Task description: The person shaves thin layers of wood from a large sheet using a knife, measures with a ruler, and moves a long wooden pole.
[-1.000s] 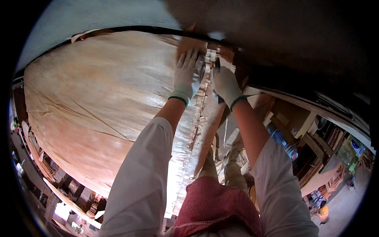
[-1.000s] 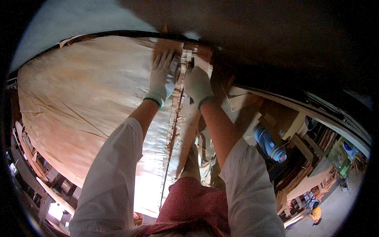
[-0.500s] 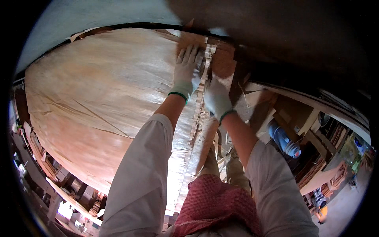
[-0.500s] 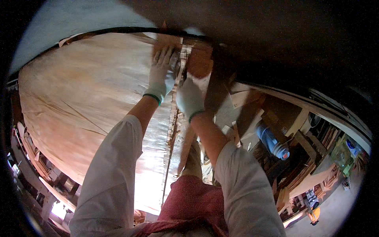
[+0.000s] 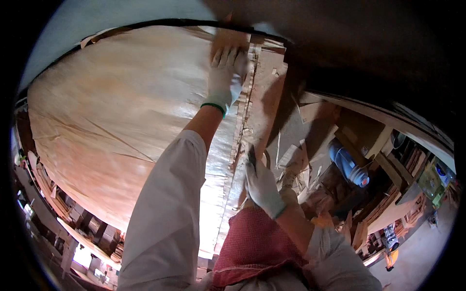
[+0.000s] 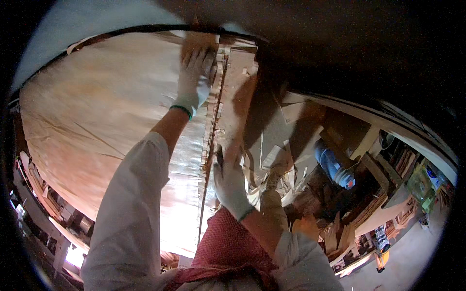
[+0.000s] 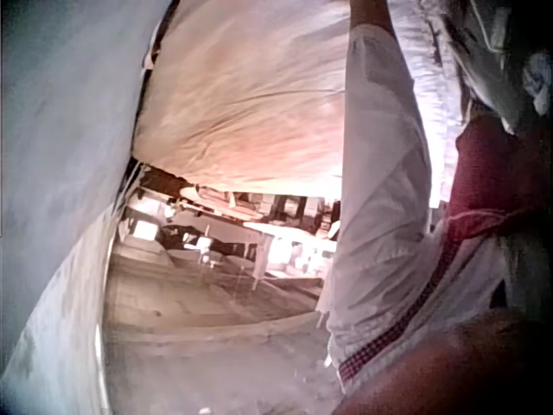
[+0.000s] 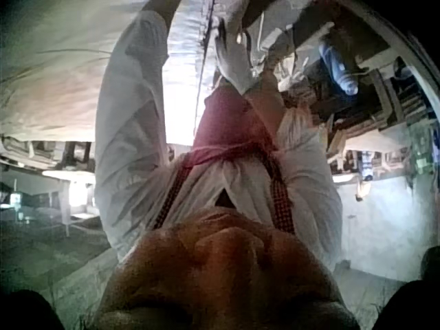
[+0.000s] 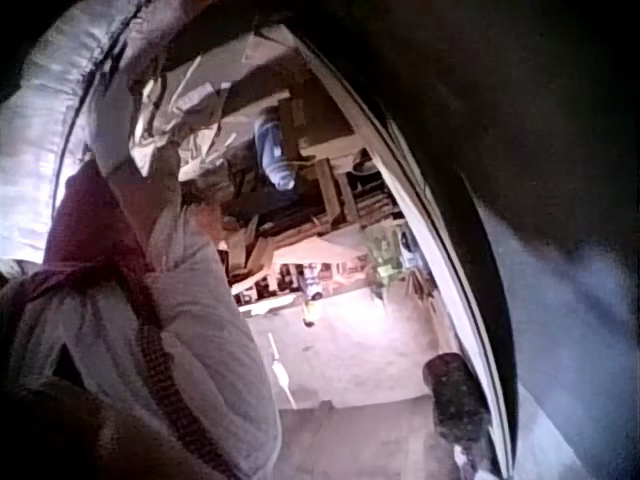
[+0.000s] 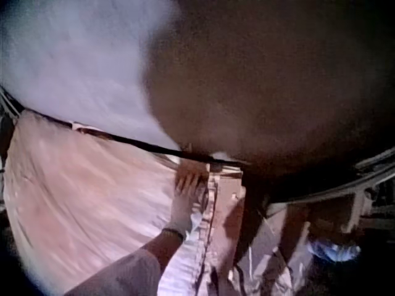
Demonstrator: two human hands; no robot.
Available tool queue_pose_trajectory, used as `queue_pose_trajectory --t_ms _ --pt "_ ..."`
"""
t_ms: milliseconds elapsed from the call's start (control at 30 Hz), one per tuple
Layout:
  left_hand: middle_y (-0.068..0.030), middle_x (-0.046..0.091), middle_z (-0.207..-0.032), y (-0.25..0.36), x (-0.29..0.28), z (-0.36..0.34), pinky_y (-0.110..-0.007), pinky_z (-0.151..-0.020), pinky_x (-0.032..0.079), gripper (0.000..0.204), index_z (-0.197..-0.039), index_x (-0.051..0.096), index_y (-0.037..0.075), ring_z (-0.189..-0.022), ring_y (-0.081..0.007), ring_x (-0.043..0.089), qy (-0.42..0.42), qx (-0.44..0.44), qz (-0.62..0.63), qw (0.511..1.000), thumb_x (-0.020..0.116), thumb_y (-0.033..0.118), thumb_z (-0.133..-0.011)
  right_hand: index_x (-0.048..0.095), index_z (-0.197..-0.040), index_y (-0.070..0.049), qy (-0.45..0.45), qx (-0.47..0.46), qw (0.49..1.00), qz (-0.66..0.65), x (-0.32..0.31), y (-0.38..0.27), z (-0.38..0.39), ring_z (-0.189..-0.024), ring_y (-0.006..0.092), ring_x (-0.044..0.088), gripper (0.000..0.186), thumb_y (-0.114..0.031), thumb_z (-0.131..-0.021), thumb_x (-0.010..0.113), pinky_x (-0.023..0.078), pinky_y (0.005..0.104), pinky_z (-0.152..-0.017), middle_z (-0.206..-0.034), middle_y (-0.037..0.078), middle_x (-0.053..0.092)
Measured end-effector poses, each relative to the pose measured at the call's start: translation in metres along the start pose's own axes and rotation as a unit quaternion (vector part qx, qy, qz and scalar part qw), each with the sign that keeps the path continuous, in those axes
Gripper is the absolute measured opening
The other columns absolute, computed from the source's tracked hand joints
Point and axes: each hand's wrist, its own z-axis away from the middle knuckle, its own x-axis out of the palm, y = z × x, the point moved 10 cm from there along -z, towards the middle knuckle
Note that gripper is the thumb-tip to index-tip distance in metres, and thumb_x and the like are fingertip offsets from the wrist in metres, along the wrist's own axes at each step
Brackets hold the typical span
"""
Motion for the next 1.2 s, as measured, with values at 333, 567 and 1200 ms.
queue_pose_trajectory --t_ms 333,567,1200 --pt "-0.0197 0.053 -0.134 -0.028 -0.137 0.065 -0.047 -0.107 0.036 0.038 -0.13 0.052 -0.001 -0.129 -0.0396 0.045 0.298 0.027 0.315 0.901 0.051 0.013 -0.094 0.051 -0.101 -0.004 0.106 0.396 0.836 -0.365 -0.045 0.123 0.12 -0.059 0.013 0.049 0.019 -0.022 -0.098 0.048 0.04 0.0286 -0.05 -0.074 0.004 0.05" --pt "-0.0189 0.045 -0.145 -0.052 -0.12 0.263 -0.039 -0.111 0.036 0.043 -0.143 0.038 -0.004 -0.135 -0.029 0.042 0.222 -0.286 0.397 0.844 0.037 0.001 -0.1 0.05 -0.098 -0.002 0.2 0.398 0.863 -0.239 -0.069 0.144 0.17 -0.059 0.0134 0.041 0.029 -0.03 -0.1 0.046 0.036 0.0283 -0.056 -0.071 0.002 0.046" --pt "-0.0182 0.055 -0.127 0.12 -0.145 0.488 -0.044 -0.098 0.043 0.032 -0.123 0.056 0.005 -0.116 -0.0375 0.054 0.059 -0.337 0.367 0.865 0.051 0.014 -0.093 0.048 -0.093 -0.008 0.04 0.258 0.877 -0.404 -0.126 0.016 0.26 -0.053 0.0108 0.044 0.013 -0.018 -0.099 0.046 0.039 0.0269 -0.052 -0.065 0.001 0.046"
